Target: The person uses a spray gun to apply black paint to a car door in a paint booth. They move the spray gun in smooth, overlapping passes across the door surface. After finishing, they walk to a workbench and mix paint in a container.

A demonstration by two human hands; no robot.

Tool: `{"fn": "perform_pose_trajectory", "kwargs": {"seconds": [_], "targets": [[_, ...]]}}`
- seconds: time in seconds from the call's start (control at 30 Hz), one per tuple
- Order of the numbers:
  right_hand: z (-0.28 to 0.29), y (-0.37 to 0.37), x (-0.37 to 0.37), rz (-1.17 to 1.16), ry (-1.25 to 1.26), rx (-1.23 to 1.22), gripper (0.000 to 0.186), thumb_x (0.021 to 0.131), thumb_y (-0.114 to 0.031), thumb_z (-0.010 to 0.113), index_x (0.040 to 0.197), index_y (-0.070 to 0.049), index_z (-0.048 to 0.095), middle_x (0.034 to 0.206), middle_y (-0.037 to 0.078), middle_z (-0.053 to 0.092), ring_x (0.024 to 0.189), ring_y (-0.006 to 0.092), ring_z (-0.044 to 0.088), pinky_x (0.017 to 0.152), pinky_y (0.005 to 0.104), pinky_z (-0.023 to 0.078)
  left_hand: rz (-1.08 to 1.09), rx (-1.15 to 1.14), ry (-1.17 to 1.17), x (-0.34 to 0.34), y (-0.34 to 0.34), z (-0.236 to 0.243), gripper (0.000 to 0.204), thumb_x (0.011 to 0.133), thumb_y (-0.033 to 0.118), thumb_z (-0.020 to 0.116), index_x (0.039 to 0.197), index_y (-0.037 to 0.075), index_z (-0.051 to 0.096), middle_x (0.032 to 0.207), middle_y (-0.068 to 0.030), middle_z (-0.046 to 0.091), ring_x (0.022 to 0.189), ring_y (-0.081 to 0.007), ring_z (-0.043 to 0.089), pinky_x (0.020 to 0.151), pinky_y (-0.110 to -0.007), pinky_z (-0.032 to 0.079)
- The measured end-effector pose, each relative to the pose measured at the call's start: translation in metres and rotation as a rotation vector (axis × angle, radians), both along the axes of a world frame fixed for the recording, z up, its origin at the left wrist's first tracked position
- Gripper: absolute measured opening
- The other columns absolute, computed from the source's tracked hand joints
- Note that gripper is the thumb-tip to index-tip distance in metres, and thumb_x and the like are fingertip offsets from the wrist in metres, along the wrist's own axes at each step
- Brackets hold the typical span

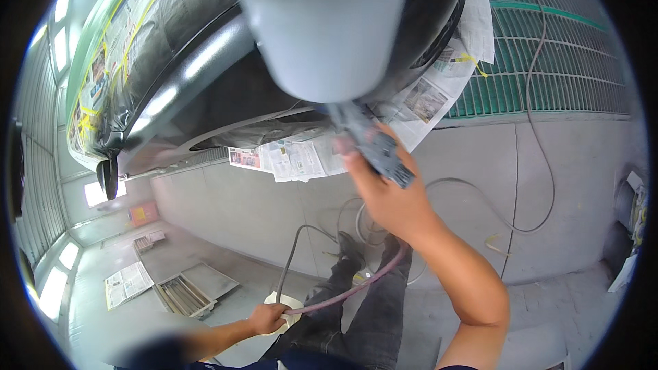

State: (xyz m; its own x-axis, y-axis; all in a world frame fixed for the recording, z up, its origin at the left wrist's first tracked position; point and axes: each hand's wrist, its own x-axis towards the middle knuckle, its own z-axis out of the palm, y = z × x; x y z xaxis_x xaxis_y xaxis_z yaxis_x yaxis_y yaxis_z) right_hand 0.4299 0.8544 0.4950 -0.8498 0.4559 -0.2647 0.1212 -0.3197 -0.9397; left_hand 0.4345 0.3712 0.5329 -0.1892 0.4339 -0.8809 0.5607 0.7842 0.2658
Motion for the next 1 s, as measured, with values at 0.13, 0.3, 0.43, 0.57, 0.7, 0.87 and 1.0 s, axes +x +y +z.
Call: {"fn": "perform_pose_trajectory", "kwargs": {"seconds": [0.13,0.3,0.43,0.57,0.7,0.87,1.0], "targets": [[-0.006,-0.012,0.023,-0.157,-0.084,0.110,0.024,0.100,-0.024,0.055,0.108,-0.001,0.058,0.073,-0.001,0.054,0.061,0.0066,0.046,0.055,0.0243,0.037,0.021,-0.009,-0.010,0.006,-0.010,-0.009,0.033,0.080,0.021,0.061,0.111,0.012,0.063,0.093,-0.0125,0.067,0.088,-0.0363,0.065,0.074,-0.048,0.053],[0.019,-0.002,0.009,0.003,0.022,-0.093,0.024,0.101,-0.024,0.052,0.108,-0.001,0.056,0.090,0.003,0.061,0.056,0.0059,0.045,0.051,0.0227,0.036,0.023,0.010,-0.030,0.007,-0.021,-0.010,0.033,0.079,0.021,0.062,0.111,0.012,0.063,0.094,-0.0128,0.068,0.088,-0.0363,0.065,0.075,-0.048,0.053],[0.008,0.012,-0.001,-0.019,0.041,-0.082,0.027,0.102,-0.029,0.053,0.111,-0.004,0.055,0.094,0.004,0.061,0.056,0.0062,0.045,0.049,0.0224,0.035,0.032,-0.006,-0.027,0.002,-0.009,-0.010,0.032,0.079,0.020,0.062,0.110,0.011,0.064,0.094,-0.0132,0.067,0.088,-0.0363,0.065,0.075,-0.047,0.053],[-0.028,0.030,0.030,-0.217,-0.267,0.038,0.029,0.101,-0.033,0.055,0.109,-0.005,0.057,0.083,0.002,0.058,0.054,0.0060,0.044,0.048,0.0230,0.034,0.091,0.066,-0.003,0.000,0.002,-0.019,0.031,0.078,0.019,0.063,0.107,0.011,0.065,0.094,-0.0136,0.068,0.088,-0.0362,0.065,0.076,-0.046,0.053],[-0.047,0.027,0.046,-0.431,-0.407,0.166,0.025,0.099,-0.029,0.059,0.103,-0.004,0.058,0.070,-0.001,0.051,0.054,0.0054,0.044,0.048,0.0232,0.035,0.130,0.112,0.017,0.003,-0.006,-0.033,0.031,0.077,0.020,0.063,0.106,0.010,0.066,0.094,-0.0139,0.068,0.089,-0.0363,0.066,0.076,-0.046,0.054],[-0.049,-0.034,0.031,-0.358,-0.389,0.203,0.022,0.100,-0.026,0.059,0.098,-0.004,0.058,0.063,-0.003,0.048,0.054,0.0055,0.044,0.049,0.0243,0.036,0.129,0.097,0.037,-0.012,-0.045,-0.032,0.030,0.077,0.020,0.064,0.106,0.011,0.066,0.093,-0.0132,0.069,0.087,-0.0355,0.066,0.074,-0.046,0.054],[-0.027,-0.108,0.009,0.012,-0.294,0.053,0.021,0.099,-0.023,0.058,0.099,-0.003,0.061,0.063,-0.002,0.053,0.055,0.0058,0.049,0.050,0.0246,0.037,0.100,0.018,0.072,-0.041,-0.095,-0.015,0.030,0.078,0.022,0.063,0.107,0.014,0.066,0.097,-0.0095,0.069,0.090,-0.0326,0.066,0.074,-0.046,0.054]]}}
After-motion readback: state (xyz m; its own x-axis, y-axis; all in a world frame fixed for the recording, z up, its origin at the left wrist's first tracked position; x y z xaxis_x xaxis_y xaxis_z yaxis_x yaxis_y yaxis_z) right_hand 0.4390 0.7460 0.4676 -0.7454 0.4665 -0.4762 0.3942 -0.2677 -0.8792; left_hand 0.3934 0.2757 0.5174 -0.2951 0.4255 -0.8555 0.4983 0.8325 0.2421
